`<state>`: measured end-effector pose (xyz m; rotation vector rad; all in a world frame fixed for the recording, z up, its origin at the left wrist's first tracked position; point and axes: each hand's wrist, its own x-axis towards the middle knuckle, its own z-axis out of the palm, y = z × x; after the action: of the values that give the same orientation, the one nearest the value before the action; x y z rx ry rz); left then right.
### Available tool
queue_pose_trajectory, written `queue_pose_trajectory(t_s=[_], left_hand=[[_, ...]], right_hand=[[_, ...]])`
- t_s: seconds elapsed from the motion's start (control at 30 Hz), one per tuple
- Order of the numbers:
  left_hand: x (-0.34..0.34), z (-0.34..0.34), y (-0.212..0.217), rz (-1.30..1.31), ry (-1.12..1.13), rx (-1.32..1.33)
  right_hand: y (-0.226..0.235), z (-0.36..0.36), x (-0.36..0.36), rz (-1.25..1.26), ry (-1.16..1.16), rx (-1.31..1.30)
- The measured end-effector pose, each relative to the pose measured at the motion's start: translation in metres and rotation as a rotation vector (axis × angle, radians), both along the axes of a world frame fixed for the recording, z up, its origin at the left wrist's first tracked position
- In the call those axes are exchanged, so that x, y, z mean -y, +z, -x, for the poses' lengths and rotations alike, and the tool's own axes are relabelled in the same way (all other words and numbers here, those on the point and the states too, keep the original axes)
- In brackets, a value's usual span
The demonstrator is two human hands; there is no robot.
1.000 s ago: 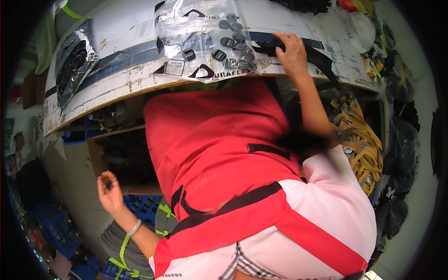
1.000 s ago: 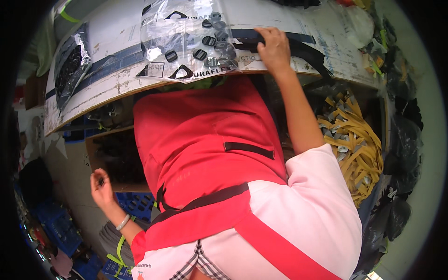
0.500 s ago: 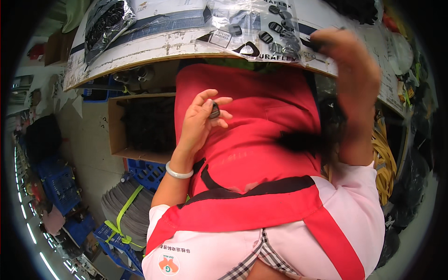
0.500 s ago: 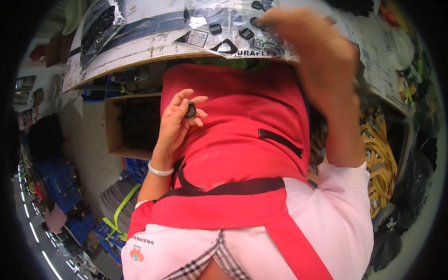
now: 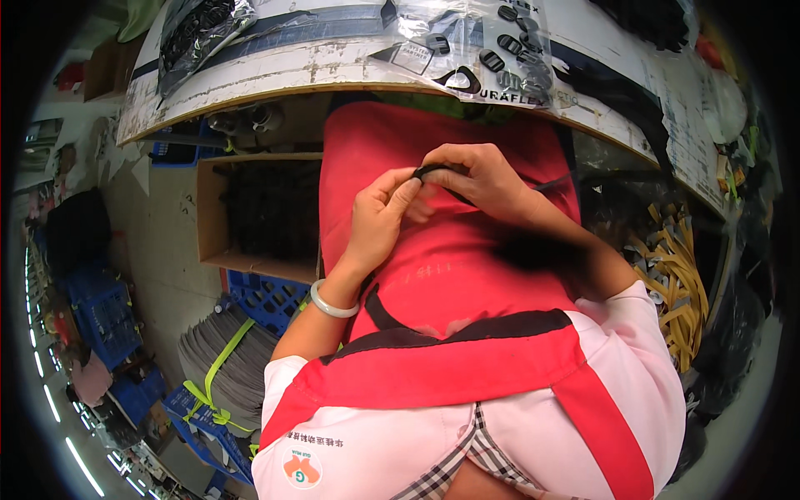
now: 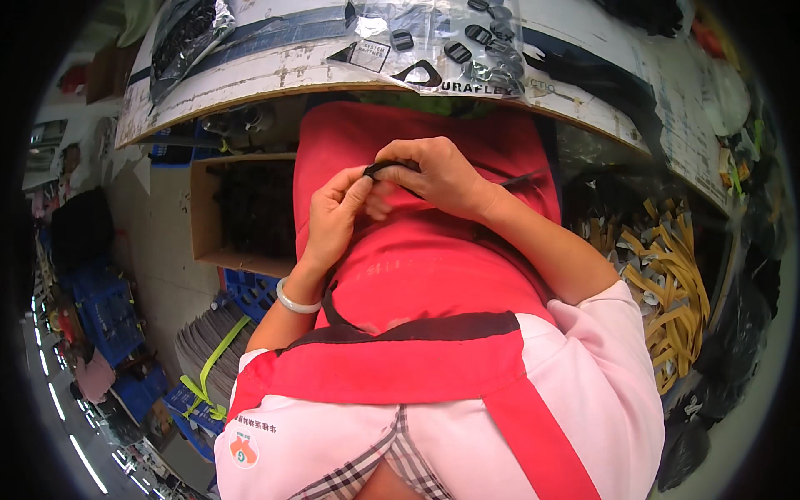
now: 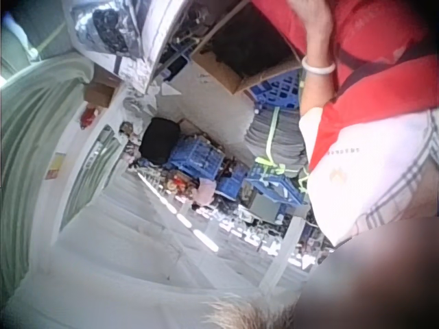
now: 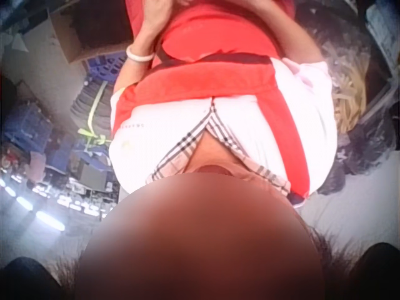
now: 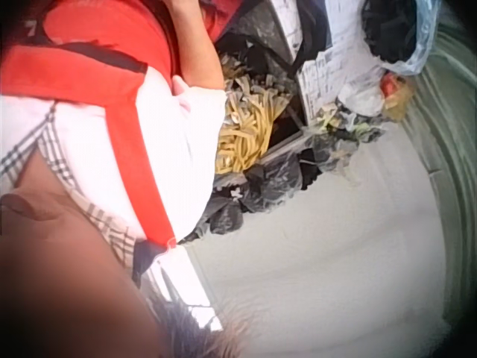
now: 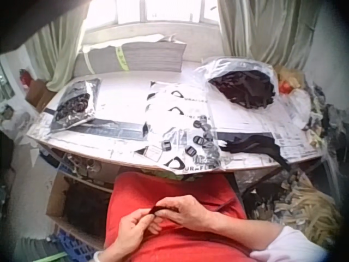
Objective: Threading black webbing straps through plastic slider buckles and adjusting them for assembly.
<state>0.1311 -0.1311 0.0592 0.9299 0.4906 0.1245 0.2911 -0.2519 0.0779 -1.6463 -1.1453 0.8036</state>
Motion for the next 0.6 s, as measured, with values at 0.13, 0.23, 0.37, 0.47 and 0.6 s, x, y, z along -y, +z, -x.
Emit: queue_pose_trajectory(t_s=[0.13, 0.23, 0.37, 0.47, 0.6], left_hand=[[0.002, -0.003, -0.001, -0.272, 0.006, -0.028], [-0.001, -0.005, 0.001, -0.194, 0.065, -0.020], [0.004, -0.008, 0.006, -0.277, 0.128, 0.023], [0.010, -0.011, 0.001, -0.601, 0.168, 0.000], [0.007, -0.015, -0.003, -0.986, 0.228, 0.078]], right_hand=[[-0.008, 0.005, 0.004, -0.003, -0.168, -0.303], [0.013, 0.003, 0.005, 0.046, -0.195, -0.513], [0.013, 0.009, 0.007, 0.211, -0.108, -0.842], [0.009, 0.010, 0.005, 0.130, -0.154, -1.000], [0.007, 0.016, 0.001, 0.070, -0.261, -1.149]])
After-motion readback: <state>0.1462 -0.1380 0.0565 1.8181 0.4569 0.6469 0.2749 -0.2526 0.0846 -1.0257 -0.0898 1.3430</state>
